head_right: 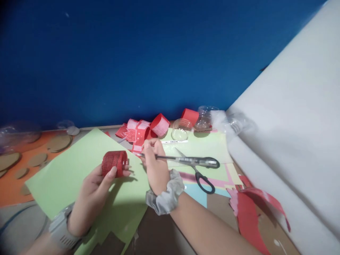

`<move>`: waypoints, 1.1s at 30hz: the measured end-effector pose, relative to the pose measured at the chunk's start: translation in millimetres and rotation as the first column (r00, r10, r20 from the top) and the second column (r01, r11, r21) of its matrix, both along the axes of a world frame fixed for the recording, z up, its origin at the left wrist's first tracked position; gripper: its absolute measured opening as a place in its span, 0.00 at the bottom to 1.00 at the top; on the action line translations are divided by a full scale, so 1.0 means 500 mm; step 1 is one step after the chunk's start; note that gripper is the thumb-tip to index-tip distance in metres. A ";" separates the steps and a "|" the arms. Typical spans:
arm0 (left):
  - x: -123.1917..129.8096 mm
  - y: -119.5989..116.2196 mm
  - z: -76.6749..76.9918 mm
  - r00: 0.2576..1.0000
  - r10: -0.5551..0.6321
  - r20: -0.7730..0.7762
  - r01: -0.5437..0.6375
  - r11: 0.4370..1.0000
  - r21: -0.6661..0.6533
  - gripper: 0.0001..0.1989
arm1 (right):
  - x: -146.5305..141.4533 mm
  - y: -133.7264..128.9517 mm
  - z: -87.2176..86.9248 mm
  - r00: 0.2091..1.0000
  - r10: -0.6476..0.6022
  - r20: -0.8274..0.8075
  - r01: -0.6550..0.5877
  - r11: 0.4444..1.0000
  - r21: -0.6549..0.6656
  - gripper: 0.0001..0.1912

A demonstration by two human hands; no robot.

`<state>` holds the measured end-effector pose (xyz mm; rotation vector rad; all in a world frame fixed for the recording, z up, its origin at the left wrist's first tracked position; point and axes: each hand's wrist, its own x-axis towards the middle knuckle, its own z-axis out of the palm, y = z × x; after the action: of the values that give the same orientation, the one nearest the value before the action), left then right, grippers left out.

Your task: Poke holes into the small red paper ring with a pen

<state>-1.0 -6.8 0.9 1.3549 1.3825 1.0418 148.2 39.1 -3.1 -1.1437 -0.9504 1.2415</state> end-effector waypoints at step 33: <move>0.003 0.006 -0.015 0.958 -0.125 -0.257 0.137 0.990 0.026 0.15 | 0.025 -0.011 0.017 0.940 0.271 0.208 -0.267 0.963 -0.044 0.17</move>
<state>0.3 -3.6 -6.8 1.6349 1.4386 0.8359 160.8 33.9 5.3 -1.2039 -1.2950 1.3633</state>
